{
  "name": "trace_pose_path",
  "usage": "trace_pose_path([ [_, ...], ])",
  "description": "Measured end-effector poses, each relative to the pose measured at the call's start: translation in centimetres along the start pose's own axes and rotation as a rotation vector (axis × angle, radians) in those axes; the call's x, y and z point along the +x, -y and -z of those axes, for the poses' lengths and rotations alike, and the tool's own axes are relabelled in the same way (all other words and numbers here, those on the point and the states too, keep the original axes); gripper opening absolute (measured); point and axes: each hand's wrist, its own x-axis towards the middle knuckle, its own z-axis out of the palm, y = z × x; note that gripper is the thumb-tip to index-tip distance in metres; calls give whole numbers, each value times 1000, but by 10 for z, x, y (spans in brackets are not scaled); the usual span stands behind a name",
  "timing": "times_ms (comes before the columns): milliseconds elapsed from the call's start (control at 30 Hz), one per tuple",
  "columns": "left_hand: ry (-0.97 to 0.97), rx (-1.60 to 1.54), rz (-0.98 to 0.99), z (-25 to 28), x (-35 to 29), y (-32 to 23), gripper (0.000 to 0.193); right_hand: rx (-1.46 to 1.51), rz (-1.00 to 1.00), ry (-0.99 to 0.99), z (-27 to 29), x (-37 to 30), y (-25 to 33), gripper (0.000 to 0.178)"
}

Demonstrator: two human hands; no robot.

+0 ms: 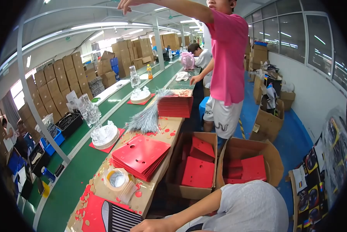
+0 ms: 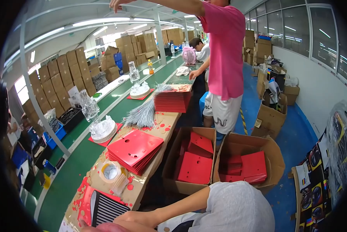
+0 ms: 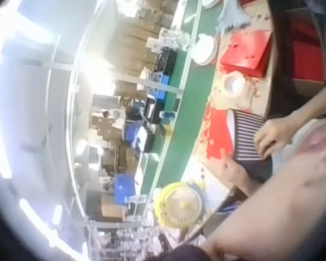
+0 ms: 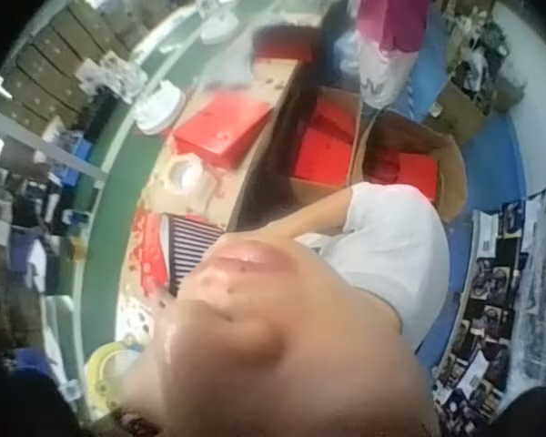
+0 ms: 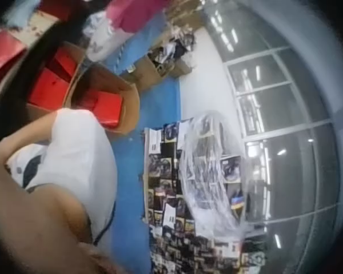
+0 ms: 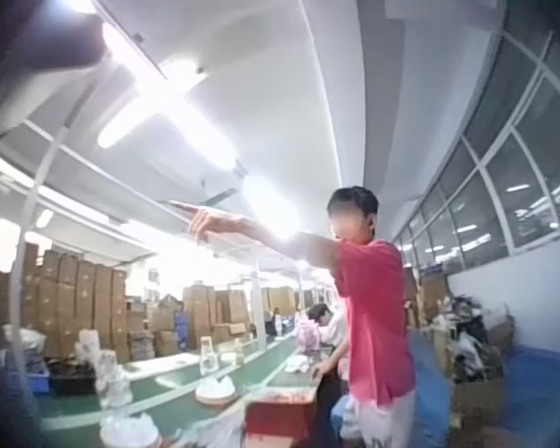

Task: The person assembles product housings by hand, applying white components to a red plastic housing using a cardboard template, then fitting a black louvered grille into the housing.

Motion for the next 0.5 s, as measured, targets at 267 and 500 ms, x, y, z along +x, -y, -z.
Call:
trace_pose_path([
  [267, 33, 4, 6, 11, 3, 4, 34, 68, -174, 155, 2, -1, 6, 9],
  [500, 156, -42, 227, 25, -19, 10, 31, 71, -13, -214, 34, 43, 26, 39],
])
